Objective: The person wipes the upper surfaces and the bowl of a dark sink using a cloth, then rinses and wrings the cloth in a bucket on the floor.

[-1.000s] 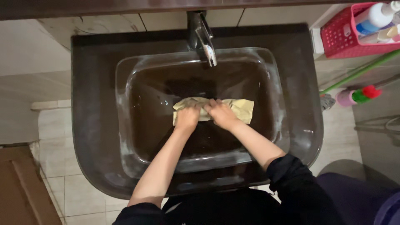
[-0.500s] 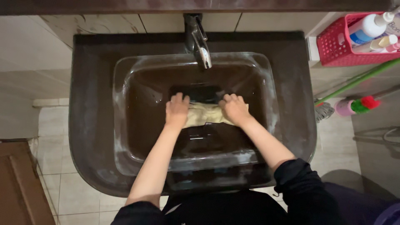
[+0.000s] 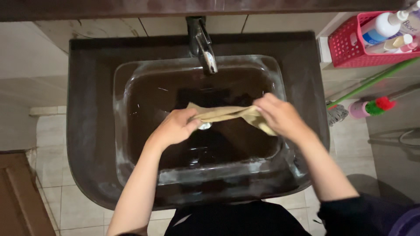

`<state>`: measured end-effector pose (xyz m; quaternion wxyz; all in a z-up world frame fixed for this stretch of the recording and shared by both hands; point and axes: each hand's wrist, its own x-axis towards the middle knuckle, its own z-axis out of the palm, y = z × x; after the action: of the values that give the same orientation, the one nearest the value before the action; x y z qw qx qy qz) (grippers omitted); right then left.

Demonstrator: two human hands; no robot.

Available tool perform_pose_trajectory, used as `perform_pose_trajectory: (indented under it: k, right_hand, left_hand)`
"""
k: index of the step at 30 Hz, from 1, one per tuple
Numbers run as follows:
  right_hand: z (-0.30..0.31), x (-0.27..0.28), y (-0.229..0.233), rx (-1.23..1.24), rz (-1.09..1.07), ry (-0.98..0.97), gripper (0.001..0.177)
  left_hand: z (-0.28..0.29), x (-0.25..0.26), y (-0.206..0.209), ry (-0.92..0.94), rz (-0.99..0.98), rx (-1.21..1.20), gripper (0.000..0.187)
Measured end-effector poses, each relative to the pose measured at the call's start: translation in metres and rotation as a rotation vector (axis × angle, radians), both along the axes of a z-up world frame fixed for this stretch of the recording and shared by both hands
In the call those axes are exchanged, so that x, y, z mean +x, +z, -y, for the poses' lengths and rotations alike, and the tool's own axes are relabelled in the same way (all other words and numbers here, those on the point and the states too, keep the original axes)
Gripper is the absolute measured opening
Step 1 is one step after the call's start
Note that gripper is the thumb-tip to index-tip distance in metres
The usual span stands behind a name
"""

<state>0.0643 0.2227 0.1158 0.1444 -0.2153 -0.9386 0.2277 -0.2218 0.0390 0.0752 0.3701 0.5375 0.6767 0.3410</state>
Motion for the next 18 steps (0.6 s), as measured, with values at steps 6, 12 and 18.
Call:
perform_pose_trajectory:
  k: [6, 12, 18]
  right_hand:
    - [-0.051, 0.021, 0.041, -0.013, 0.031, 0.025, 0.016]
    - [-0.098, -0.01, -0.028, 0.357, 0.158, -0.226, 0.027]
    - [-0.078, -0.018, -0.087, 0.369, 0.222, -0.349, 0.075]
  left_hand:
    - [-0.045, 0.015, -0.007, -0.128, 0.107, -0.091, 0.025]
    - [-0.127, 0.066, -0.102, 0.349, -0.236, 0.271, 0.026]
    - [-0.136, 0.139, -0.14, 0.108, -0.502, 0.041, 0.079]
